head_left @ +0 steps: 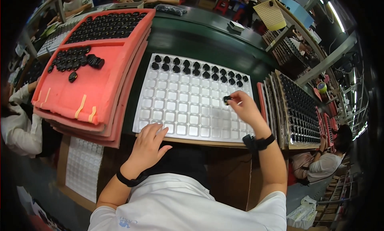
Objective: The person picks up black components from a pink foam tray, joins two pieces together by hand, and places the assembled unit into a white plastic tray.
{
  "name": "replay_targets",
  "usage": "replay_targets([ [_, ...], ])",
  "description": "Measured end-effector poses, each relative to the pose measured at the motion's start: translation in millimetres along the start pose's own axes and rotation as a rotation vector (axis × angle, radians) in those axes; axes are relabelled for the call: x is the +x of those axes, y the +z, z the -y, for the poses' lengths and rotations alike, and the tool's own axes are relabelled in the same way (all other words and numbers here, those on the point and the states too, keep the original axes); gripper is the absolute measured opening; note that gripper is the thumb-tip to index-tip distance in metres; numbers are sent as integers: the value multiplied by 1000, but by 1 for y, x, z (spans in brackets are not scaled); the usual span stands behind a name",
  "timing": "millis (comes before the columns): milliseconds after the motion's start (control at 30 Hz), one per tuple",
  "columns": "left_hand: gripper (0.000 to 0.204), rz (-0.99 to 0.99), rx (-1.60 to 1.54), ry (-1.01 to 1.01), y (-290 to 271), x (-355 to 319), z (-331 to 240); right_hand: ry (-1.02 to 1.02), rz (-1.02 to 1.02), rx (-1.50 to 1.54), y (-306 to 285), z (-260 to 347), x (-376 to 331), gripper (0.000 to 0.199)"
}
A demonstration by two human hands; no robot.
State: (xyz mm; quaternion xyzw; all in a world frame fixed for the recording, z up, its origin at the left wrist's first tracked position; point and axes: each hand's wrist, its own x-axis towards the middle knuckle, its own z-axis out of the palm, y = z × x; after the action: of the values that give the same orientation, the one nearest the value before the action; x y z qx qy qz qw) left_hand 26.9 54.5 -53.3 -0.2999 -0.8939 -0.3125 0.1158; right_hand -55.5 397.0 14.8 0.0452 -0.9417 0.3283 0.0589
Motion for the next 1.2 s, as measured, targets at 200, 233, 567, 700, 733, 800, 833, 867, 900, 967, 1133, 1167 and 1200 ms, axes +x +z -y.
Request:
replay_targets([
  [200, 54, 70, 113, -13, 11, 15, 15, 233, -80, -403, -55, -123, 77, 24],
  [233, 54, 80, 115, -25, 13, 16, 18, 290, -136, -499, -59, -137, 83, 25],
  [567, 48, 156, 146, -30, 15, 21, 29, 395, -135, -489, -38, -184, 116, 26],
  [700, 47, 178, 122, -59, 15, 23, 29, 373, -121, -478, -35, -194, 117, 27],
  [733, 47, 178, 120, -62, 16, 23, 29, 358, -119, -442, -36, -195, 117, 28],
  [800, 47, 169, 129, -54, 15, 23, 28, 330, -112, -408, -39, -196, 118, 29],
  [833, 47, 161, 136, -54, 15, 22, 28, 259, -175, -447, -44, -197, 116, 29],
  [867, 47, 148, 141, -74, 14, 22, 26, 179, -232, -483, -46, -195, 116, 29],
  [900, 47, 166, 133, -70, 15, 23, 26, 103, -241, -459, -40, -184, 119, 28],
  [967, 47, 195, 122, -75, 16, 22, 28, -4, -215, -315, -29, -148, 119, 24],
  [1133, 48, 108, 176, -82, 15, 9, 31, -319, 43, 10, 28, 42, 99, 20],
  [1167, 47, 91, 157, -50, 12, 10, 30, -424, 84, 34, 34, 80, 90, 21],
  [1200, 46, 79, 141, -17, 11, 11, 30, -526, 125, 63, 41, 112, 83, 22],
])
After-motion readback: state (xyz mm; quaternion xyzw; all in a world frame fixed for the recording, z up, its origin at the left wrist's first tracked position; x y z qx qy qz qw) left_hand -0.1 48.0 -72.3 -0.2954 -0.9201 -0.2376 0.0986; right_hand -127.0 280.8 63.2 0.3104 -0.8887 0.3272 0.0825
